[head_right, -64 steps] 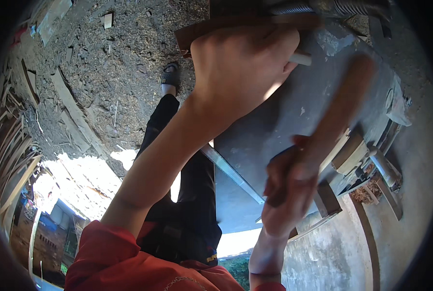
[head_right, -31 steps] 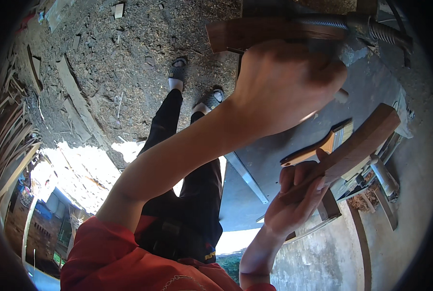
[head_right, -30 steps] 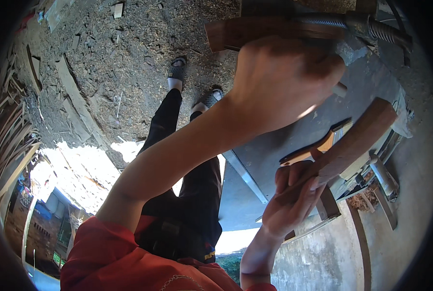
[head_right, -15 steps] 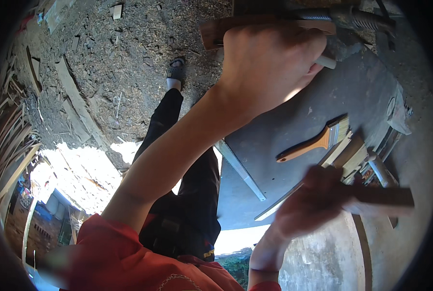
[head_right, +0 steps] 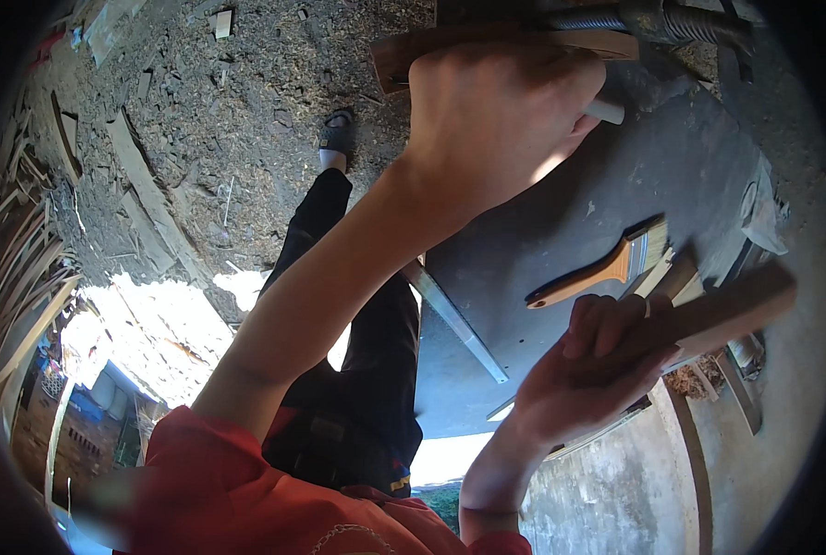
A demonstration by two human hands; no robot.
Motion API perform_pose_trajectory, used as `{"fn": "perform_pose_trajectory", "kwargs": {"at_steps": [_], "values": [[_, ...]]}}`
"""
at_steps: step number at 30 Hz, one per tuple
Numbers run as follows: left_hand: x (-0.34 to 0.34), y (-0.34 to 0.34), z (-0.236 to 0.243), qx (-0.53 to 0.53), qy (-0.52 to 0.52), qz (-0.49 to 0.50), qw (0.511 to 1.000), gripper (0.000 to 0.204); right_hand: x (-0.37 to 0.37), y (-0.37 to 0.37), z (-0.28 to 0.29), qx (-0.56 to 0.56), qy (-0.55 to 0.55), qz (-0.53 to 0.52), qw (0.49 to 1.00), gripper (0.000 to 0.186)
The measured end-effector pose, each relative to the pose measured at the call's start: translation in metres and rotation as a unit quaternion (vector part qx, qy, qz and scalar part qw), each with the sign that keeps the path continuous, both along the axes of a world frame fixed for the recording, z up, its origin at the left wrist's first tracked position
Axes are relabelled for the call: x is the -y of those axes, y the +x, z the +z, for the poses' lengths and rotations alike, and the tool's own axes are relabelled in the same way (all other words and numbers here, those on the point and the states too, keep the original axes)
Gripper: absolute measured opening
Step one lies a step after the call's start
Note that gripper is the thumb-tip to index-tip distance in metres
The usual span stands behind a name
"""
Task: The recorder carves a wooden object using a chisel and mallet, then uses a marker to trace a design onto a clamped wooden board.
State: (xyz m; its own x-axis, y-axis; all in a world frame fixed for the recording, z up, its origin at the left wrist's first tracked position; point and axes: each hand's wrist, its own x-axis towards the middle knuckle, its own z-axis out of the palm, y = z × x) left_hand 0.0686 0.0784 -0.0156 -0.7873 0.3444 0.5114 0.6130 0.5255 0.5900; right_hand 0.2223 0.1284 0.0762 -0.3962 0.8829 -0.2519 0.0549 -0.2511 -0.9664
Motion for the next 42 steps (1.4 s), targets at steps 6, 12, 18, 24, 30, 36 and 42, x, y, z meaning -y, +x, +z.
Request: {"fn": "perform_pose_trajectory", "kwargs": {"at_steps": [6,12,18,24,30,36,42], "values": [[0.002,0.001,0.001,-0.003,0.007,0.003,1.0,0.008,0.0,0.007,-0.006,0.055,-0.005,0.199,0.978,0.041],[0.004,0.001,-0.001,0.021,-0.007,0.024,0.999,0.02,0.015,0.007,-0.008,0.165,-0.073,0.364,0.914,0.043],[0.005,0.004,-0.004,0.011,-0.055,0.021,0.998,0.016,0.02,0.015,-0.015,0.077,-0.033,0.137,0.987,0.055],[0.009,0.003,-0.005,0.021,-0.052,0.003,0.998,0.013,0.007,0.01,-0.007,0.071,-0.026,0.139,0.987,0.049],[-0.001,0.012,0.002,0.047,-0.034,-0.054,0.997,0.013,0.005,0.025,-0.011,0.09,-0.024,0.099,0.991,0.043],[-0.006,0.009,-0.003,0.021,-0.028,-0.03,0.999,0.013,0.002,0.015,0.007,0.057,0.049,0.194,0.978,0.045],[-0.009,0.006,-0.003,-0.012,-0.02,0.018,1.0,0.013,0.003,0.001,0.009,-0.028,0.011,0.003,1.0,0.044]]}}
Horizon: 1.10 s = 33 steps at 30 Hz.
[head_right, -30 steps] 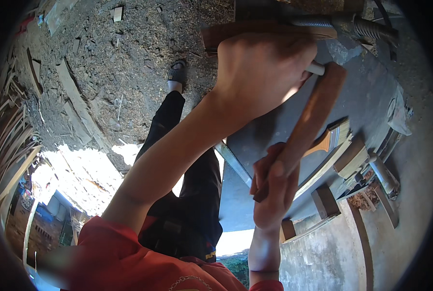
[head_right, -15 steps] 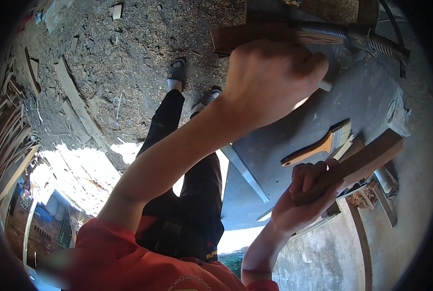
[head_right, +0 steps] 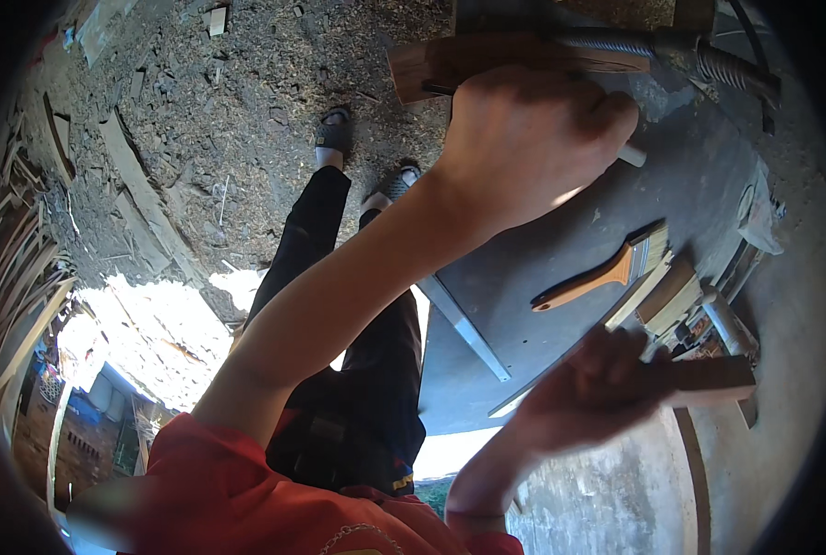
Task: The recorder carves a wooden object using a chisel and mallet, then uses a marker to trace a design onto a clamped wooden board.
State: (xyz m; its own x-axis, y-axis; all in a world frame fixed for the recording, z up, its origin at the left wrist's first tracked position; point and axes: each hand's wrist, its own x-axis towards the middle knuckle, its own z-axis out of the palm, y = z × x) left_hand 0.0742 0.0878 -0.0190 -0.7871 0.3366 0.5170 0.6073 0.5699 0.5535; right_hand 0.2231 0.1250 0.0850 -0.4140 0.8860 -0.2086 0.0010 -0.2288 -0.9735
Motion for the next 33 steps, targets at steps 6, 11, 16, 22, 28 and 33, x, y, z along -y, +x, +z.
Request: {"fn": "perform_pose_trajectory", "kwargs": {"at_steps": [6,11,16,22,28,33], "values": [[0.001,-0.003,-0.003,-0.002,-0.011,0.003,1.0,0.012,0.0,0.021,-0.022,0.054,-0.032,0.089,0.994,0.04],[0.001,-0.003,-0.003,-0.017,0.013,0.026,0.999,0.013,-0.004,0.008,-0.011,0.186,-0.057,0.401,0.895,0.037],[0.003,-0.003,-0.003,0.002,0.031,0.01,0.999,0.014,0.0,0.004,-0.009,0.102,-0.074,0.203,0.971,0.038],[0.004,-0.004,-0.003,-0.003,0.02,0.018,1.0,0.015,0.002,0.009,-0.011,0.0,-0.067,0.049,0.997,0.032],[0.006,-0.002,-0.004,0.007,0.012,0.021,1.0,0.011,0.003,0.018,-0.008,0.102,-0.046,0.029,0.993,0.047],[0.005,-0.004,-0.006,-0.01,0.059,0.045,0.997,0.014,0.002,0.03,-0.017,0.169,-0.16,0.339,0.912,0.043]]}}
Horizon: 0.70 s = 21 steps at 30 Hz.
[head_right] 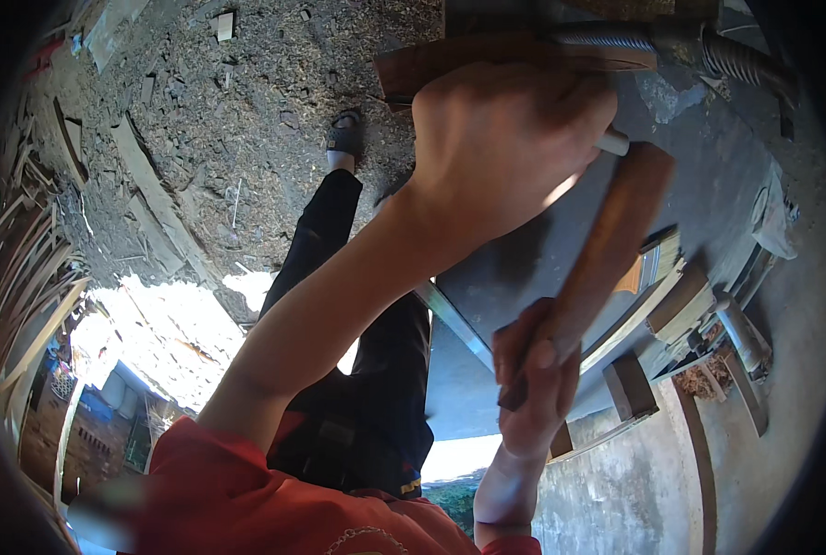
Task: The recorder carves a wooden object using a chisel and mallet, then uses a marker to trace a design onto a clamped wooden board.
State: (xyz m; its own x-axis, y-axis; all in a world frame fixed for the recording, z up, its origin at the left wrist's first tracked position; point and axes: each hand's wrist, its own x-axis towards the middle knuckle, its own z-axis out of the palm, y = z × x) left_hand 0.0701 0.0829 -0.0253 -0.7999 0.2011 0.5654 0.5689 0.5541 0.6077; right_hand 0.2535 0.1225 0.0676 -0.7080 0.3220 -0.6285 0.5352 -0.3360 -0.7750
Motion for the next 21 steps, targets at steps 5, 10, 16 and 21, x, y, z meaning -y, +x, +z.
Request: {"fn": "perform_pose_trajectory", "kwargs": {"at_steps": [5,10,16,21], "values": [[0.003,0.004,0.003,0.009,-0.04,-0.042,0.998,0.013,-0.011,0.003,-0.011,-0.062,0.1,-0.184,0.976,0.038],[-0.003,0.005,0.003,0.005,-0.006,-0.064,0.998,0.013,-0.014,0.003,-0.008,-0.057,0.061,-0.153,0.985,0.037],[-0.003,0.004,0.002,-0.005,-0.019,-0.059,0.998,0.013,-0.012,-0.022,0.016,-0.168,0.169,-0.317,0.918,0.043],[-0.001,0.003,0.004,0.018,0.0,-0.059,0.998,0.018,0.012,-0.03,0.011,-0.04,0.271,-0.125,0.954,0.029]]}}
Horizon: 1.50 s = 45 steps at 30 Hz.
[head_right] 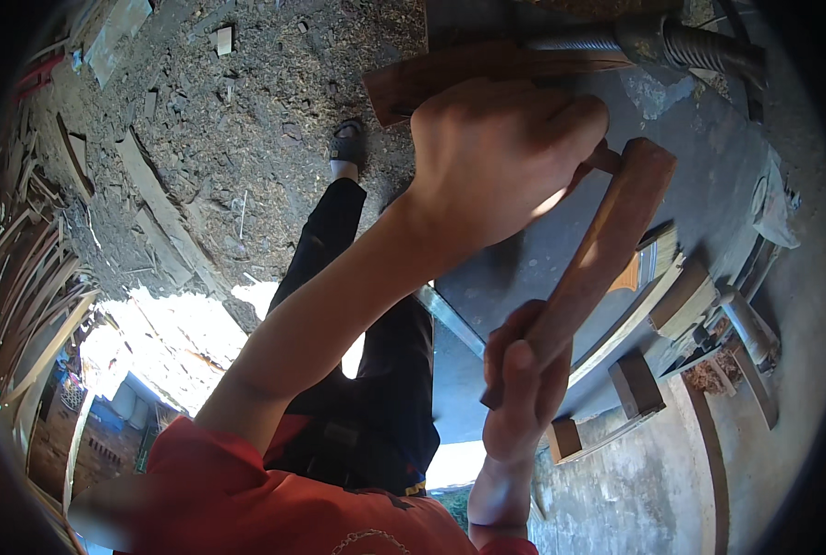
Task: The recorder carves a wooden object using a chisel and mallet, then uses a marker to trace a design onto a clamped wooden board.
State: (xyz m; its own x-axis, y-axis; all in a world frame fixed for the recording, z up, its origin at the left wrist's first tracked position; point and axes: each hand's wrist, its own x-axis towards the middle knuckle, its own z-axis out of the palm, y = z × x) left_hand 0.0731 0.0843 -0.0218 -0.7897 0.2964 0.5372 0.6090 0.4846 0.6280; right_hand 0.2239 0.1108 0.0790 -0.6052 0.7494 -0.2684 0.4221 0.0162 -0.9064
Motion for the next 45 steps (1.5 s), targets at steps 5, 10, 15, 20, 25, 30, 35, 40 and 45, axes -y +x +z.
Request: {"fn": "perform_pose_trajectory", "kwargs": {"at_steps": [5,10,15,20,25,30,35,40,45], "values": [[0.003,0.001,0.003,0.01,-0.017,-0.031,0.999,0.02,-0.007,0.008,0.002,-0.185,-0.105,-0.172,0.962,0.04],[0.007,-0.001,0.018,0.056,-0.024,-0.053,0.997,0.023,-0.005,0.011,0.018,-0.068,-0.198,-0.075,0.975,0.037],[0.008,-0.002,0.04,0.072,-0.061,-0.059,0.994,0.02,0.001,0.007,0.033,0.145,-0.273,0.066,0.949,0.028],[0.005,0.001,0.046,0.066,-0.096,-0.048,0.992,0.02,-0.004,0.011,0.043,-0.162,-0.161,-0.226,0.947,0.023],[0.004,0.005,0.042,0.055,-0.092,-0.065,0.992,0.019,-0.006,0.024,0.037,0.057,-0.303,0.077,0.948,0.024],[0.005,0.003,0.044,0.049,-0.077,-0.05,0.995,0.019,-0.001,0.022,0.036,-0.039,-0.221,-0.08,0.971,0.023],[0.007,0.002,0.045,0.063,-0.072,-0.028,0.995,0.02,0.001,0.008,0.038,-0.12,-0.223,-0.152,0.955,0.024],[0.009,0.002,0.037,0.06,-0.071,-0.054,0.994,0.019,0.003,0.006,0.031,0.076,-0.336,0.097,0.934,0.036],[0.013,0.0,0.026,0.048,-0.044,-0.043,0.997,0.017,0.005,0.004,0.025,-0.147,-0.216,-0.187,0.947,0.04]]}}
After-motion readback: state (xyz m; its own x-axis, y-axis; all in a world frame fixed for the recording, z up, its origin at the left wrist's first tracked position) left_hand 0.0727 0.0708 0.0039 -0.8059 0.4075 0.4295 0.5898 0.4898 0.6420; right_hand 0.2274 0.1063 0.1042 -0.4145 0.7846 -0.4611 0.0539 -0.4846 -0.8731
